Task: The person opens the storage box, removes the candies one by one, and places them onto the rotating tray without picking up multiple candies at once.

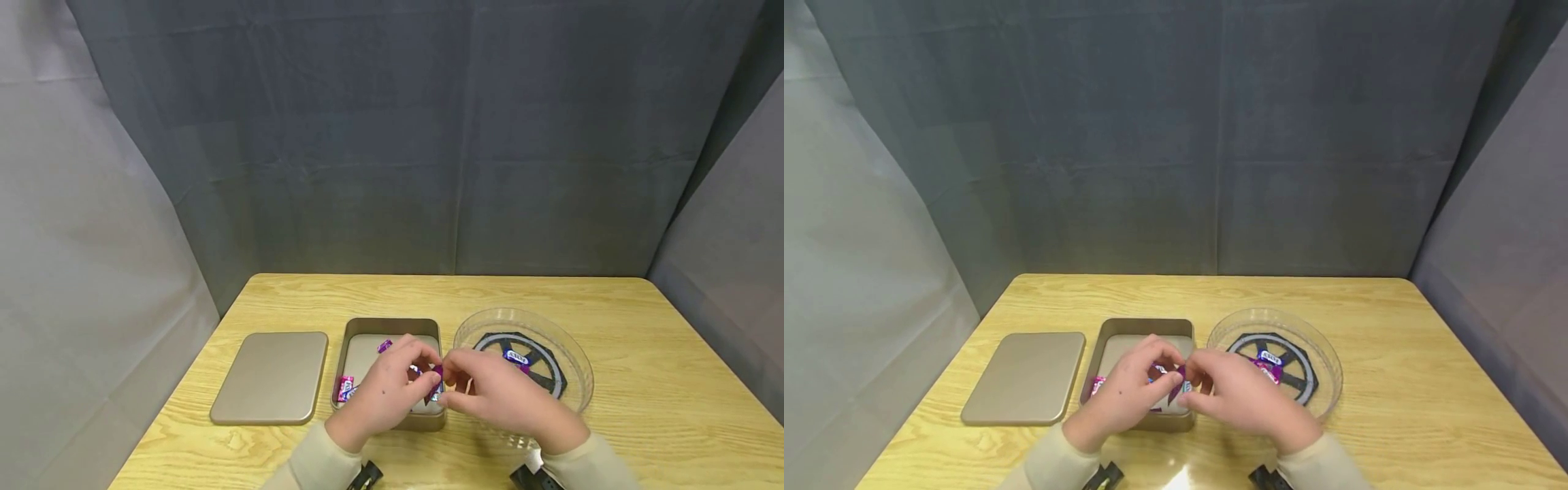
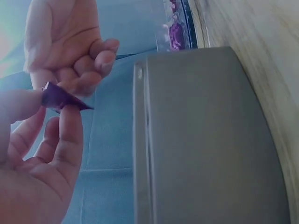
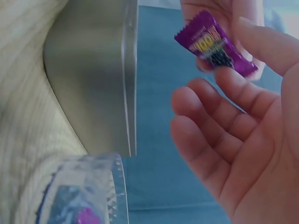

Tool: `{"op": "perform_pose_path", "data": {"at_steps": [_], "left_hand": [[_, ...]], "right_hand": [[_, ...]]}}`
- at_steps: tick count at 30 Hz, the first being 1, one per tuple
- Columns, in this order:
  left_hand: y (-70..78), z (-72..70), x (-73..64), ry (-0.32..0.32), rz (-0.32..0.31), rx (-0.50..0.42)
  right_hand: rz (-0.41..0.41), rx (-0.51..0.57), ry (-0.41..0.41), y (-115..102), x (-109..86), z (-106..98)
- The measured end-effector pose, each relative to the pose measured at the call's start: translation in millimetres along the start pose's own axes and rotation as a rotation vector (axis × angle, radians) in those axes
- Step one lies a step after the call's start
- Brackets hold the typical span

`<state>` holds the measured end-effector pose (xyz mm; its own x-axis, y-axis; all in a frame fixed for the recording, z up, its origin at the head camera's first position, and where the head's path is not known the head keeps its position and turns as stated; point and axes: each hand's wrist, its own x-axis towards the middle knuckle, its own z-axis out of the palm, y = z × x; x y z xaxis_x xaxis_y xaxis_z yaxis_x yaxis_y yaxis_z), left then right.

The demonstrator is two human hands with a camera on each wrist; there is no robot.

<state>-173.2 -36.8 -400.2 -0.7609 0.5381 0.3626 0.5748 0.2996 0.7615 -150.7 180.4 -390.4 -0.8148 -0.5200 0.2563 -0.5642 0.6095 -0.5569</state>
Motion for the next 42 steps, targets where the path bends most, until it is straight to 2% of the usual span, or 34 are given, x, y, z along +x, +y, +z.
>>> {"op": "perform_pose_path", "data": {"at_steps": [9,18,24,30,34,37,42], "left_hand": [[0.3,6.2,-0.6,-0.001,-0.037,-0.060],[-4.8,7.0,-0.1,-0.021,-0.035,0.010],[-8.0,5.6,0.2,-0.050,-0.036,0.121],[-11.5,2.2,1.5,-0.077,-0.074,0.198],[-13.2,-0.7,2.0,-0.072,-0.088,0.240],[-14.7,-3.1,2.1,-0.068,-0.091,0.255],[-17.9,-5.1,2.5,-0.062,-0.092,0.265]], "right_hand": [[0.054,0.012,0.033,-2.2,2.8,7.8],[0.039,-0.048,0.040,-0.5,3.6,7.9],[0.114,-0.089,0.017,10.8,2.1,-3.1],[0.180,-0.148,0.064,34.8,-1.8,-18.6],[0.228,-0.198,0.085,49.8,-6.6,-27.7],[0.273,-0.251,0.071,59.2,-10.4,-32.4],[0.401,-0.303,-0.009,70.4,-14.1,-35.1]]}}
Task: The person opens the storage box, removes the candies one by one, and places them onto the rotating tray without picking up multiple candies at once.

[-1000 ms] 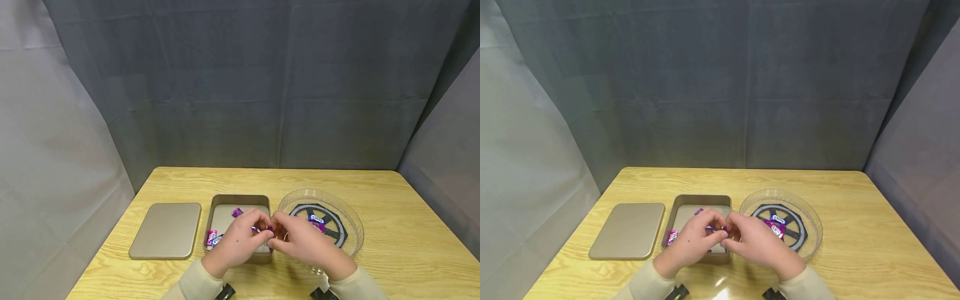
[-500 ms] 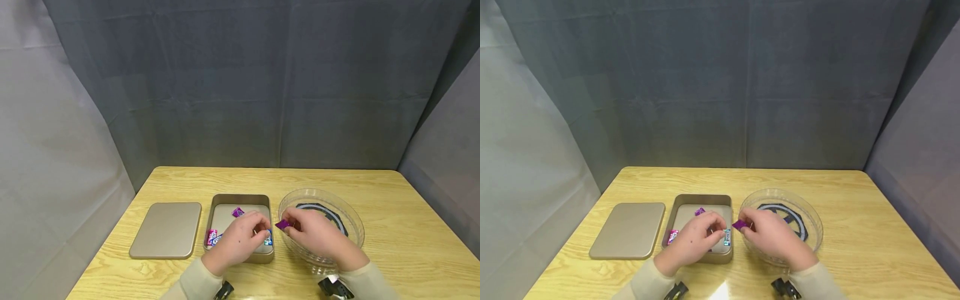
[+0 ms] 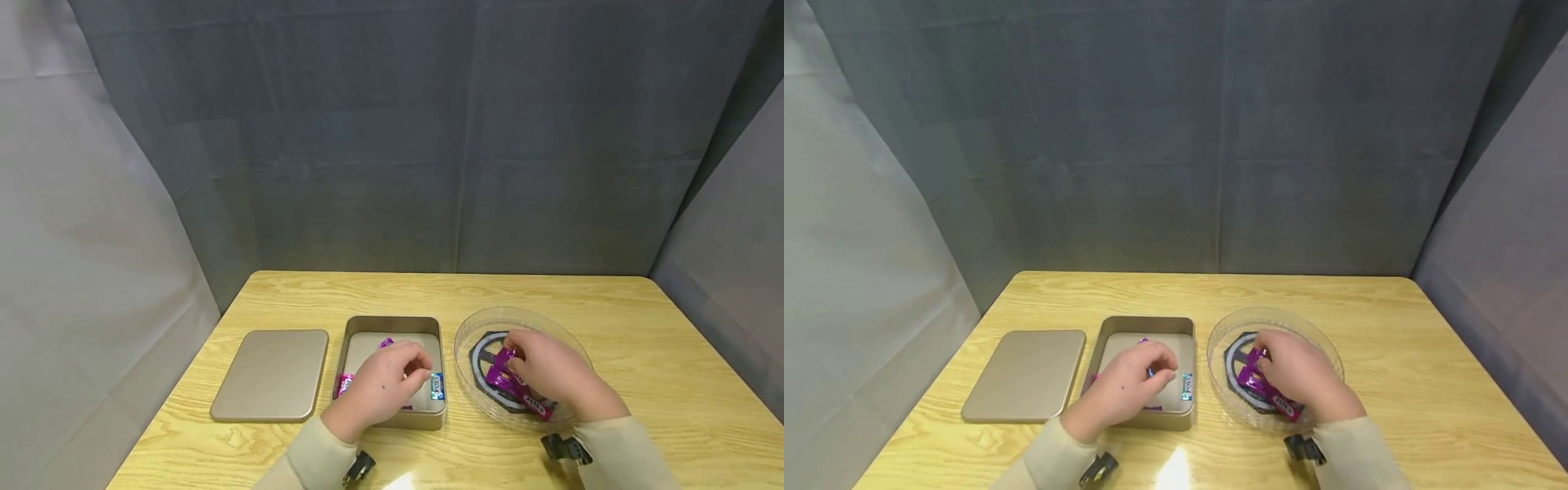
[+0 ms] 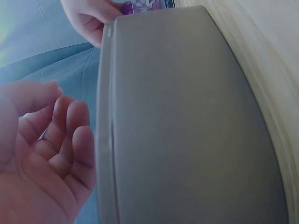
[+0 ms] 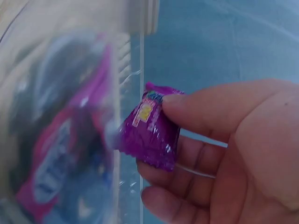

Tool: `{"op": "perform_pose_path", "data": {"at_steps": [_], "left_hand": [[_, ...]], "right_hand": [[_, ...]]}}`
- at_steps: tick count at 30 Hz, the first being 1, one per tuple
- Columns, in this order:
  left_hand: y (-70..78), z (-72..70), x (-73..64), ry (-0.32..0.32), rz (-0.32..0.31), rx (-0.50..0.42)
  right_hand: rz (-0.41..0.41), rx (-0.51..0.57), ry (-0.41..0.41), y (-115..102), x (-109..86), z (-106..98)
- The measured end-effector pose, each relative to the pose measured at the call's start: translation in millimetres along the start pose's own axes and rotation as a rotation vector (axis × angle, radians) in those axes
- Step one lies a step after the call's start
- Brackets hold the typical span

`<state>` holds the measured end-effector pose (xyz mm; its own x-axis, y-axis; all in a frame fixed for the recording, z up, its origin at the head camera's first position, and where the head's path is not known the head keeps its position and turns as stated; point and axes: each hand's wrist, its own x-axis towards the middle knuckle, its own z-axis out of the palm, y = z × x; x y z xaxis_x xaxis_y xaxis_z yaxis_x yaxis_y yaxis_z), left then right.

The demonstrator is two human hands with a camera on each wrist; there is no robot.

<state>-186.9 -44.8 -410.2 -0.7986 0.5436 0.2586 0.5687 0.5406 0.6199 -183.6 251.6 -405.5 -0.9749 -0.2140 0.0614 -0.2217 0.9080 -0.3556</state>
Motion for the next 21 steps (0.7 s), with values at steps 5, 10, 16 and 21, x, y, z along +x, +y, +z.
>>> {"op": "perform_pose_path", "data": {"at_steps": [5,10,16,21], "left_hand": [[-2.6,-0.8,0.8,0.013,-0.001,0.017],[-6.0,-1.9,1.8,0.025,-0.002,0.048],[-10.0,-6.8,1.8,0.026,-0.021,0.128],[-15.7,-10.2,0.8,0.019,-0.099,0.279]], "right_hand": [[0.054,-0.038,-0.050,9.0,3.5,4.5],[0.085,-0.035,-0.073,12.8,4.3,8.2],[0.085,-0.050,-0.053,12.2,2.7,6.5],[0.066,-0.044,-0.040,11.6,2.7,6.0]]}}
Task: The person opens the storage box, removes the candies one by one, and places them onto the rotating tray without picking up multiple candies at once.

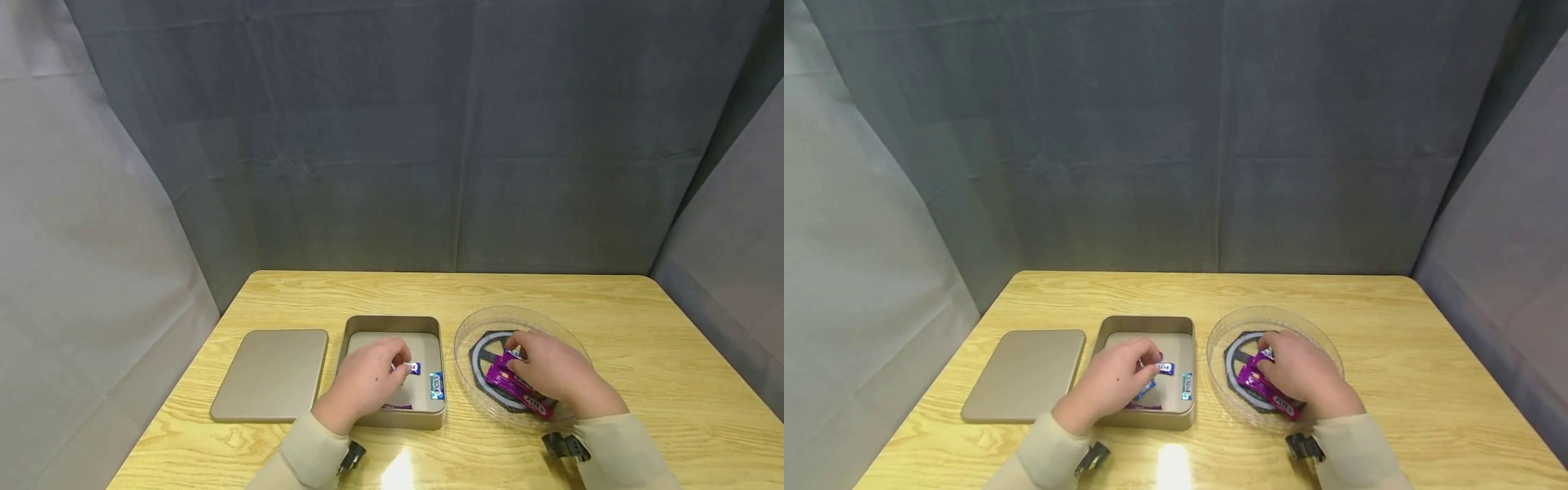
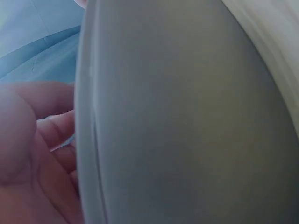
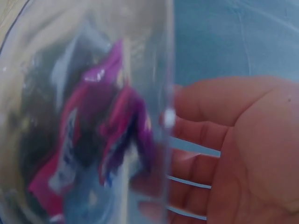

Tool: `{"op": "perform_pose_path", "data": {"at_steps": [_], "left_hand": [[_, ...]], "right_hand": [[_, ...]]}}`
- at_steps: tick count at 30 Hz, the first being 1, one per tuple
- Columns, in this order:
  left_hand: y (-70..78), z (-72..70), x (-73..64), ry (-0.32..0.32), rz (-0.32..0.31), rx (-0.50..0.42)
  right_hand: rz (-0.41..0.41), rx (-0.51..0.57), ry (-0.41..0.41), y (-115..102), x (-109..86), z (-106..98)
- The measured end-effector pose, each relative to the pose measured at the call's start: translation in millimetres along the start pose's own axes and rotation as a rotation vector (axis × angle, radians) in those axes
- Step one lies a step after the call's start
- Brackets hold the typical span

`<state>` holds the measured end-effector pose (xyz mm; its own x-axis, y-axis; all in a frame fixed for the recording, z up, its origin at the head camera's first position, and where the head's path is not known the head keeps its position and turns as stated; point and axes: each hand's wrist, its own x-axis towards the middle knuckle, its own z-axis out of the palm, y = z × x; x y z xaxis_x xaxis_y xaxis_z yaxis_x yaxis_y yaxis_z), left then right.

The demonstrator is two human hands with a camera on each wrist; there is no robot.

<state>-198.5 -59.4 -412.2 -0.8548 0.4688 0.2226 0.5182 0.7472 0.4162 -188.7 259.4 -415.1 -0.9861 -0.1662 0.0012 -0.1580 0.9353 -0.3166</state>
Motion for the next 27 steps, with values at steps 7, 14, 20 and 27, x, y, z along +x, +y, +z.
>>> {"op": "perform_pose_path", "data": {"at_steps": [7,14,20,27], "left_hand": [[-8.6,3.1,0.6,-0.050,-0.089,0.080],[-17.2,10.9,2.5,-0.097,-0.131,0.126],[-23.4,17.8,2.4,-0.148,-0.145,0.151],[-25.9,21.6,2.5,-0.165,-0.159,0.140]], "right_hand": [[-0.019,0.023,0.001,-1.0,0.2,0.7],[-0.034,0.030,0.018,-2.6,-1.3,-2.0],[-0.053,0.035,0.019,-3.9,-0.8,-2.7],[-0.078,0.044,0.045,-10.6,-1.6,-6.0]]}}
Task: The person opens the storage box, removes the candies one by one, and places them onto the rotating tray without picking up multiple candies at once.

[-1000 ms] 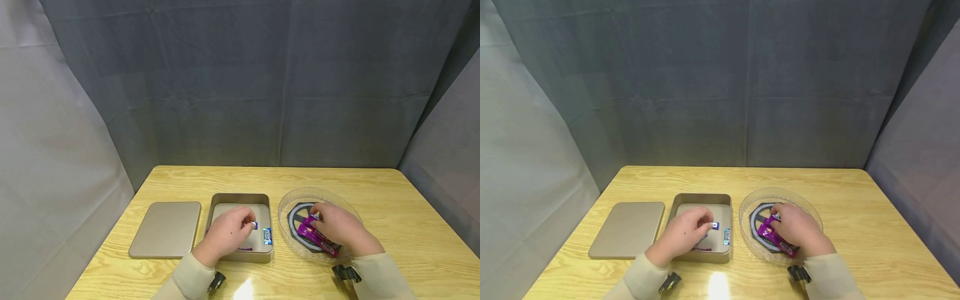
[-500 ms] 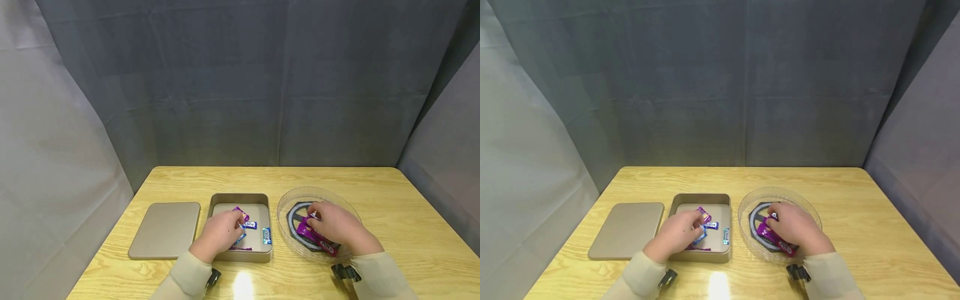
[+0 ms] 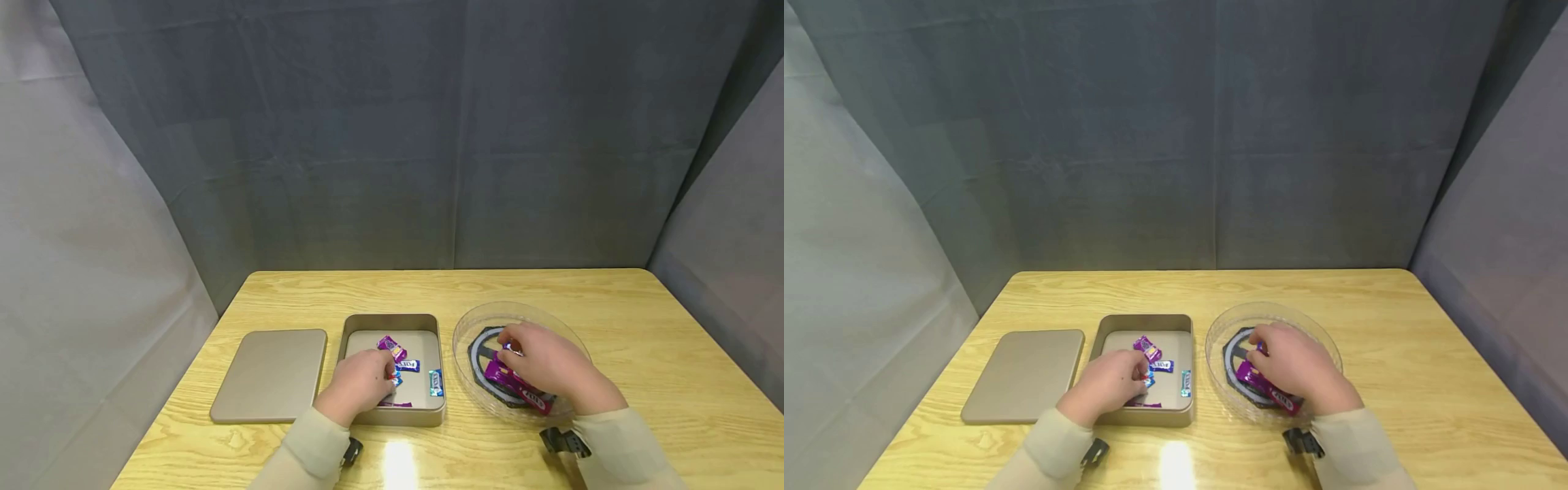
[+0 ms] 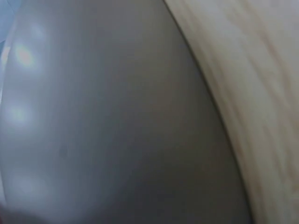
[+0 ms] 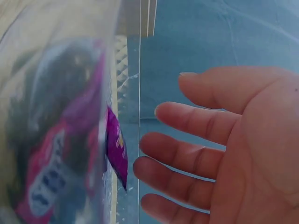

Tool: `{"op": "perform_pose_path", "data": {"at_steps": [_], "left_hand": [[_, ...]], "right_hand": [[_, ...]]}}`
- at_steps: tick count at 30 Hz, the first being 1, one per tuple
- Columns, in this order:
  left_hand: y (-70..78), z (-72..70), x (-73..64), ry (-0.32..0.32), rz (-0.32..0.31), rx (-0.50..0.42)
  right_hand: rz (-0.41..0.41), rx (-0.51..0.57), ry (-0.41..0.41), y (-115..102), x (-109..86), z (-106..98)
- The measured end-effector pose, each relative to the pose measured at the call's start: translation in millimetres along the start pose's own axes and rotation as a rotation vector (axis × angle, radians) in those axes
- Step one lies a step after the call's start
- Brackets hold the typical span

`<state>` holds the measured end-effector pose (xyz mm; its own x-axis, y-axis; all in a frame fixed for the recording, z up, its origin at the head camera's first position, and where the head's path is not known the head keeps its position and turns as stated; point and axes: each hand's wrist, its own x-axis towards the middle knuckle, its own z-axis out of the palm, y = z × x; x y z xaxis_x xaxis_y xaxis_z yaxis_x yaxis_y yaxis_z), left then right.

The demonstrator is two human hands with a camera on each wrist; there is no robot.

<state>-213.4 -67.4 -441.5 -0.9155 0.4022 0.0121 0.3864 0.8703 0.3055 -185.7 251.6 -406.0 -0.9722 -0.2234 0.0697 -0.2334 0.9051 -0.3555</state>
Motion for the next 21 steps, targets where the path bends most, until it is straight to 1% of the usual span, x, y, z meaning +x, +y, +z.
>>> {"op": "perform_pose_path", "data": {"at_steps": [4,9,15,21], "left_hand": [[0.4,0.1,0.9,-0.010,-0.002,0.004],[1.3,-2.0,6.6,-0.024,-0.014,0.000],[-1.8,0.7,7.1,-0.051,-0.040,-0.047],[-1.2,2.7,6.4,-0.040,-0.048,-0.075]], "right_hand": [[-0.031,0.018,0.012,-6.2,-0.6,-1.9],[-0.047,0.039,0.025,-7.9,0.5,-6.3],[-0.059,0.048,0.038,-11.2,0.0,-7.6],[-0.069,0.062,0.052,-14.3,-2.7,-7.1]]}}
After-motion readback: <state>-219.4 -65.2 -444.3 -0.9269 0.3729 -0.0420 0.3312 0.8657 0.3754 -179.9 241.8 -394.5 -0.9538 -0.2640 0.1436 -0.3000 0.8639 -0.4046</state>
